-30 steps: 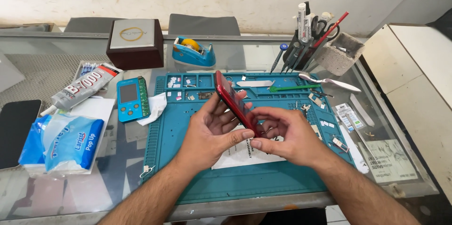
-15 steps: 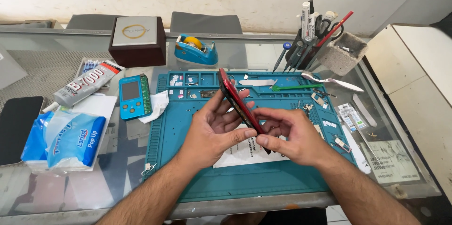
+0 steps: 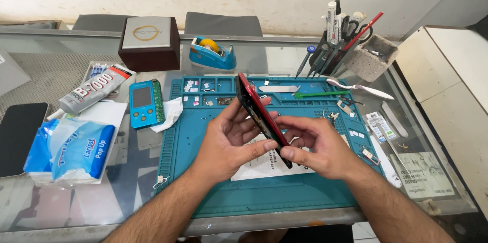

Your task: Fitting and pressing the back cover assembly onto a red smartphone to secure it.

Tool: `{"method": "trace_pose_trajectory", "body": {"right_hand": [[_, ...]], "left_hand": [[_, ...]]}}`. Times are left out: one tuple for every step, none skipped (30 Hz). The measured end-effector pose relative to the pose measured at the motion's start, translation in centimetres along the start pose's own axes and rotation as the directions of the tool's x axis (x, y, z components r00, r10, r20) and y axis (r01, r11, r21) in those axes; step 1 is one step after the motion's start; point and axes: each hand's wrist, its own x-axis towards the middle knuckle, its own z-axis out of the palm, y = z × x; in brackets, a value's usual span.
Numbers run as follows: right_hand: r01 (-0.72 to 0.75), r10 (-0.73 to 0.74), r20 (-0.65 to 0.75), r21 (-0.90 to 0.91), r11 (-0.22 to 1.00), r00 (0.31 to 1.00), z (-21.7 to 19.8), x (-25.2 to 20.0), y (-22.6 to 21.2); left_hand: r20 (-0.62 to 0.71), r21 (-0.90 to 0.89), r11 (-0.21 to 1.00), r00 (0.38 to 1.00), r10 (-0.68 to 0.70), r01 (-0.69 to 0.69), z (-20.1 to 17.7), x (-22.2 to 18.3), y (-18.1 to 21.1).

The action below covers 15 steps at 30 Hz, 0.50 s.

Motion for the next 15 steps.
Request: {"method": "trace_pose_trajectory", "body": {"right_hand": [[0.0, 0.0, -0.001, 0.001, 1.0, 1.0, 0.1, -0.1, 0.0], [0.0, 0.0, -0.007, -0.006, 1.0, 1.0, 0.1, -0.1, -0.1], [0.0, 0.0, -0.013, -0.014, 1.0, 1.0, 0.1, -0.1, -0.1], [0.0, 0.0, -0.014, -0.013, 1.0, 1.0, 0.2, -0.1, -0.4], [0.001, -0.001, -0.012, -0.016, 1.0, 1.0, 0.2, 0.0, -0.6], [0.003, -0.003, -0.008, -0.019, 1.0, 1.0, 0.3, 0.1, -0.8], [0.003, -0.003, -0.008, -0.019, 1.0, 1.0, 0.3, 0.1, -0.9], [0.005, -0.005, -0.01, -0.02, 1.0, 1.0, 0.4, 0.1, -1.0], [0.007, -0.008, -0.011, -0.02, 1.0, 1.0, 0.4, 0.2, -1.1], [0.007, -0.007, -0.01, -0.02, 1.0, 1.0, 0.4, 0.1, -1.0], [0.01, -0.01, -0.01, -0.02, 1.0, 1.0, 0.3, 0.1, -0.9], [0.012, -0.012, -0.01, -0.02, 1.0, 1.0, 0.3, 0.0, -0.8], [0.012, -0.012, -0.01, -0.019, 1.0, 1.0, 0.3, 0.0, -0.8], [0.016, -0.016, -0.006, -0.02, 1.0, 1.0, 0.3, 0.1, -0.9], [0.02, -0.02, -0.002, -0.021, 1.0, 1.0, 0.3, 0.1, -1.0]], "left_hand": [[0.0, 0.0, 1.0, 1.0, -0.001, 0.001, 0.0, 0.0, 0.1], [0.005, 0.006, 1.0, 1.0, 0.01, -0.01, 0.1, 0.0, 0.2], [0.01, 0.012, 1.0, 1.0, 0.021, -0.021, 0.1, 0.0, 0.3], [0.01, 0.012, 1.0, 1.0, 0.02, -0.02, 0.1, 0.0, 0.3], [0.016, 0.012, 1.0, 1.0, 0.024, -0.024, 0.1, 0.0, 0.2], [0.019, 0.012, 1.0, 0.999, 0.029, -0.029, 0.0, 0.0, 0.3], [0.019, 0.012, 0.999, 0.999, 0.029, -0.029, 0.1, 0.0, 0.3], [0.025, 0.021, 0.999, 0.999, 0.034, -0.035, 0.1, 0.0, 0.3], [0.032, 0.03, 0.999, 0.999, 0.04, -0.041, 0.1, 0.0, 0.3], [0.031, 0.03, 0.999, 0.999, 0.04, -0.041, 0.1, 0.0, 0.4], [0.041, 0.033, 0.998, 0.998, 0.044, -0.045, 0.1, 0.0, 0.4], [0.053, 0.036, 0.998, 0.997, 0.047, -0.049, 0.1, 0.0, 0.4], [0.053, 0.036, 0.998, 0.997, 0.047, -0.049, 0.2, -0.1, 0.5], [0.053, 0.037, 0.998, 0.997, 0.048, -0.05, 0.2, -0.1, 0.6], [0.053, 0.037, 0.998, 0.997, 0.048, -0.05, 0.2, -0.1, 0.7]]}}
